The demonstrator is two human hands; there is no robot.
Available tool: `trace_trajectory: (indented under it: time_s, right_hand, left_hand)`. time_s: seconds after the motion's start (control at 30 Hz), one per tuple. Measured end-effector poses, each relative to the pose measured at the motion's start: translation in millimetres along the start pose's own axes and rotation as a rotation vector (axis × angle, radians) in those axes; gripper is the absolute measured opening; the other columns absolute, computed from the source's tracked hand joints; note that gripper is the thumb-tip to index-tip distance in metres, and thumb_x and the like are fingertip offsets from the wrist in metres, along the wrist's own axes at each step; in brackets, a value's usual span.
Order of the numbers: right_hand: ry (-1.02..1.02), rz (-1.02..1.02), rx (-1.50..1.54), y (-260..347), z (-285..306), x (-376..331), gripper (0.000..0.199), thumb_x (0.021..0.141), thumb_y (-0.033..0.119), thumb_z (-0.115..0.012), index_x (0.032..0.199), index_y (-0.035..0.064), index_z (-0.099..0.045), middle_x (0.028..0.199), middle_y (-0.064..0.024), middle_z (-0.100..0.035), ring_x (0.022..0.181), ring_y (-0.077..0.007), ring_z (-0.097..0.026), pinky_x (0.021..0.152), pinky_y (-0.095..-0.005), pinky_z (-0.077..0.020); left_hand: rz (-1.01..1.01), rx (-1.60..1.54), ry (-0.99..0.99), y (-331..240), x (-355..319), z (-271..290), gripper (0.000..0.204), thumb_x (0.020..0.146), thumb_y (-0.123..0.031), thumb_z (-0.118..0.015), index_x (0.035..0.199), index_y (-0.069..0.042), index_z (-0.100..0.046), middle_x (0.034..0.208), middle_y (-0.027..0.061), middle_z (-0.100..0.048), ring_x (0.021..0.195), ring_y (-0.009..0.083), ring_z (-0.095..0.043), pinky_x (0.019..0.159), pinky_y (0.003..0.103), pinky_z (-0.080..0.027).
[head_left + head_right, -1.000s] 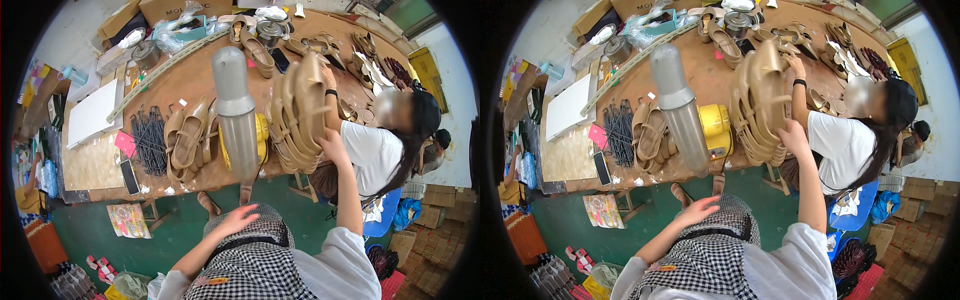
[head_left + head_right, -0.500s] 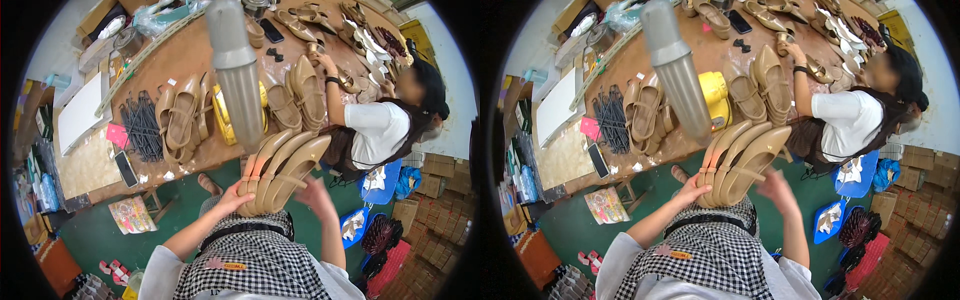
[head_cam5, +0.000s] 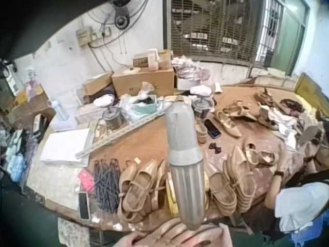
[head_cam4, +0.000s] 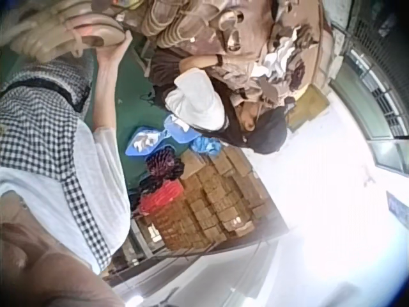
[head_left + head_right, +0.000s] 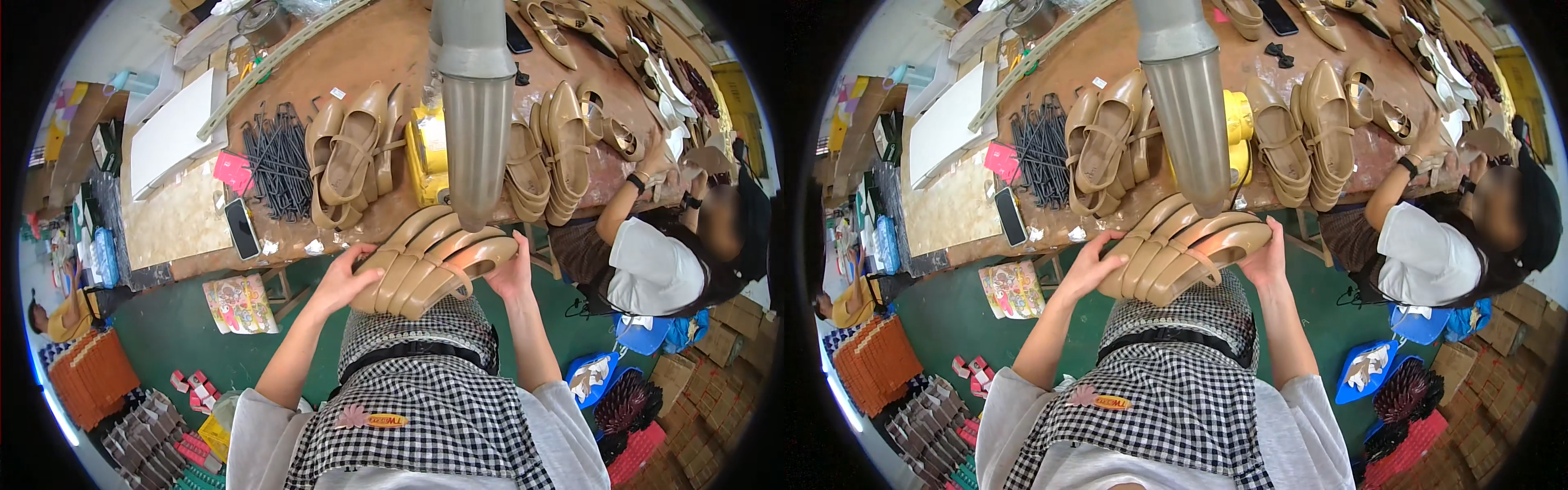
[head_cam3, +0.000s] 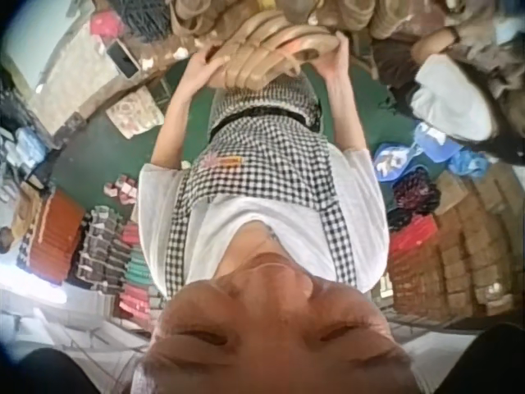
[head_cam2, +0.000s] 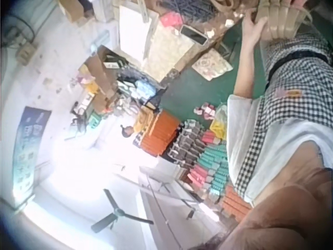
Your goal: The person inserts metal shanks into white mesh shoes and secures the straps. They then place the shoes into a green box. Later, the person retrieves a bundle of metal shanks from a sack and uses a heat gun to apply heat to the soles of beige shoes.
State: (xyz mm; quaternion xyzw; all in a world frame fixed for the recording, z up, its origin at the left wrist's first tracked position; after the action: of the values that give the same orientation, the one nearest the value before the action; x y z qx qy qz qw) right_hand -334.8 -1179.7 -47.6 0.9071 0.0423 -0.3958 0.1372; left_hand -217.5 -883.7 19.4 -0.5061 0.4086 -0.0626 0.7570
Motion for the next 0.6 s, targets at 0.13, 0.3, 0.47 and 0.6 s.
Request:
trace_trajectory:
  time_s: [0.13, 0.3, 0.47, 0.6]
  right_hand:
    - [-0.075, 0.003, 0.035, 7.3, -17.2, 3.0, 0.059, 0.092, 0.047, -0.041, 0.127, -0.0005, -0.05, 0.125, -0.015, -0.057, 0.116, -0.0296, -0.054, 0.1, -0.0462, -0.0417]
    - [-0.067, 0.043, 0.038, 24.5, -20.1, 3.2, 0.058, 0.093, 0.047, -0.041, 0.126, 0.0004, -0.05, 0.125, -0.0142, -0.058, 0.115, -0.0288, -0.055, 0.098, -0.0446, -0.0438]
    - [-0.081, 0.103, 0.061, 38.0, -17.8, -2.9, 0.055, 0.093, 0.047, -0.041, 0.124, 0.0027, -0.053, 0.122, -0.0119, -0.06, 0.112, -0.0272, -0.057, 0.095, -0.0433, -0.046]
    - [-0.069, 0.147, 0.111, 42.4, -5.0, -12.9, 0.054, 0.093, 0.047, -0.041, 0.122, 0.0038, -0.054, 0.121, -0.0108, -0.061, 0.111, -0.0265, -0.058, 0.094, -0.0422, -0.0465]
  left_hand:
    - [0.079, -0.375, -0.058, -8.2, -1.2, 6.5, 0.051, 0.08, -0.017, -0.061, 0.128, -0.002, -0.054, 0.119, 0.0102, -0.06, 0.109, 0.0188, -0.056, 0.097, 0.031, -0.041]
    - [0.032, -0.429, -0.072, -10.8, 11.5, 1.1, 0.05, 0.078, -0.021, -0.065, 0.124, -0.003, -0.055, 0.116, 0.0085, -0.059, 0.109, 0.0164, -0.054, 0.097, 0.03, -0.04]
    - [-0.022, -0.394, -0.048, -18.8, 18.0, -3.6, 0.048, 0.077, -0.021, -0.068, 0.12, -0.003, -0.055, 0.113, 0.0057, -0.058, 0.106, 0.0147, -0.053, 0.096, 0.029, -0.04]
    - [-0.038, -0.429, -0.008, -26.8, 20.1, -13.5, 0.048, 0.077, -0.018, -0.071, 0.12, -0.004, -0.055, 0.117, 0.0057, -0.059, 0.109, 0.0145, -0.053, 0.098, 0.03, -0.04]
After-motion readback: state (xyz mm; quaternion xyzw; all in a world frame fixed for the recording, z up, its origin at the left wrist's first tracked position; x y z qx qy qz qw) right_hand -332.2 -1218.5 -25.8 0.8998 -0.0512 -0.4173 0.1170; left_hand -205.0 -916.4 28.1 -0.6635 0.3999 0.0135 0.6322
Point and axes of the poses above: each hand's wrist, its own x-axis towards the middle knuckle, its own z-axis out of the back of the hand, y = z × x, the point moved 3 cm from there along x, towards the middle knuckle
